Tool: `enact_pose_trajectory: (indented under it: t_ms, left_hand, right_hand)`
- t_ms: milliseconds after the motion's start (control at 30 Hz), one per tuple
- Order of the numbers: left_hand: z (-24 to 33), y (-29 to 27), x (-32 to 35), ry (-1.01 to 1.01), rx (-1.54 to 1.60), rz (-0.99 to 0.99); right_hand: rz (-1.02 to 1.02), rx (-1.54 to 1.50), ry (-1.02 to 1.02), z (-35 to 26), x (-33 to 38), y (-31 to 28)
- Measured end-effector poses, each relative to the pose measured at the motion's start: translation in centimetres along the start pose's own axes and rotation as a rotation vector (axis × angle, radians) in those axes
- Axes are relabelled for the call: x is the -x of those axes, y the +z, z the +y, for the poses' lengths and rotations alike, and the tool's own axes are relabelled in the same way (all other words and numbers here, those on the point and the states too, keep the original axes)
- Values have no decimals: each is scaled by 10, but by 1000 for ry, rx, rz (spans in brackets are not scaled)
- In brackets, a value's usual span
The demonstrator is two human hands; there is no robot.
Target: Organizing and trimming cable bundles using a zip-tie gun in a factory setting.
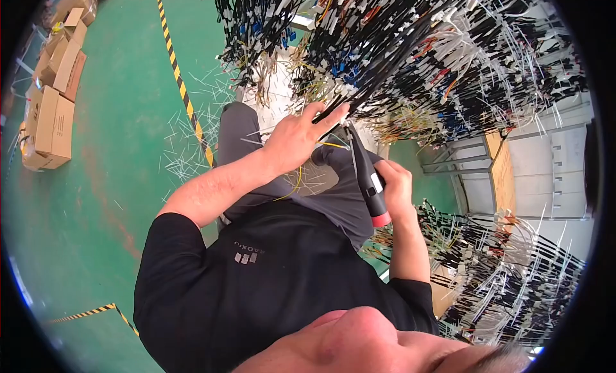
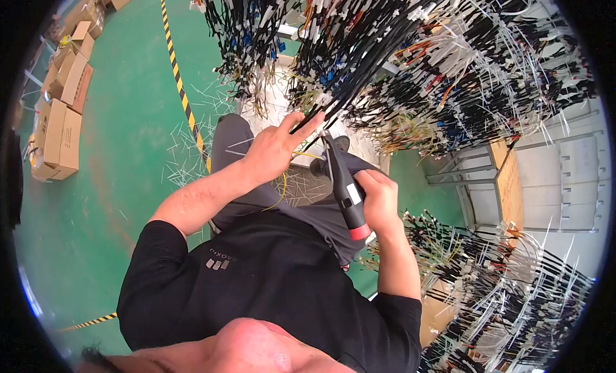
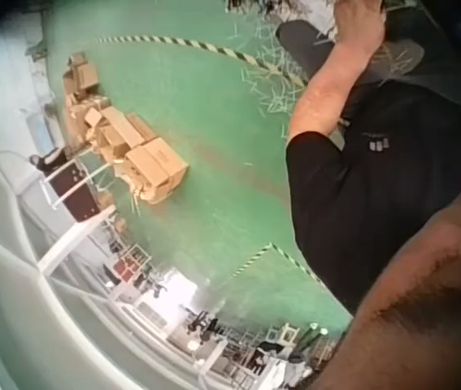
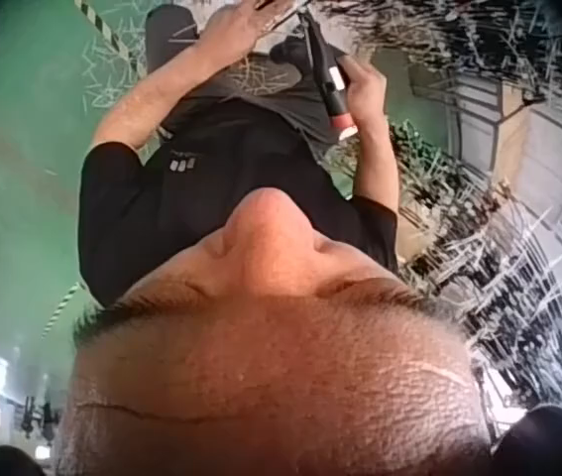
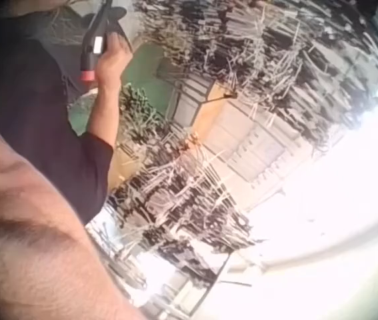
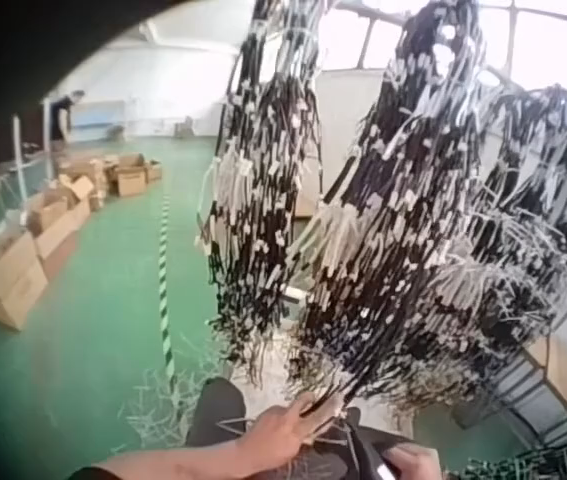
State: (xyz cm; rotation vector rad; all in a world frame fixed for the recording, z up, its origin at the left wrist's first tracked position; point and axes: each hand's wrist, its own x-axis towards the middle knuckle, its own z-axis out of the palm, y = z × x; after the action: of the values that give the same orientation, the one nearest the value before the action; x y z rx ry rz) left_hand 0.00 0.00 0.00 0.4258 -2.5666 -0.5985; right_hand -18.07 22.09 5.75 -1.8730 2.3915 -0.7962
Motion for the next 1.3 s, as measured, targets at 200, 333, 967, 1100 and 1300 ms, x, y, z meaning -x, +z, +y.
enact_pose_trajectory:
  t_ms: [200, 333, 967, 1100, 1300]
  left_hand:
    - [-17, 4, -7, 56, 268, 56]
    - [-35, 20, -6, -180, 630, -45]
    - [-75, 121, 31, -513, 1852, -154]
    - [-75, 150, 65, -699, 1769, -263]
    - [-74, 147, 61, -401, 1817, -502]
  right_hand:
    - [122, 166, -258, 1, -6, -2]
    - [178, 304, -155, 5, 5, 17]
    - [-65, -1779, -14, 38, -39, 103]
    - [-141, -1799, -55, 48, -50, 118]
    - [97, -1965, 113, 54, -40, 136]
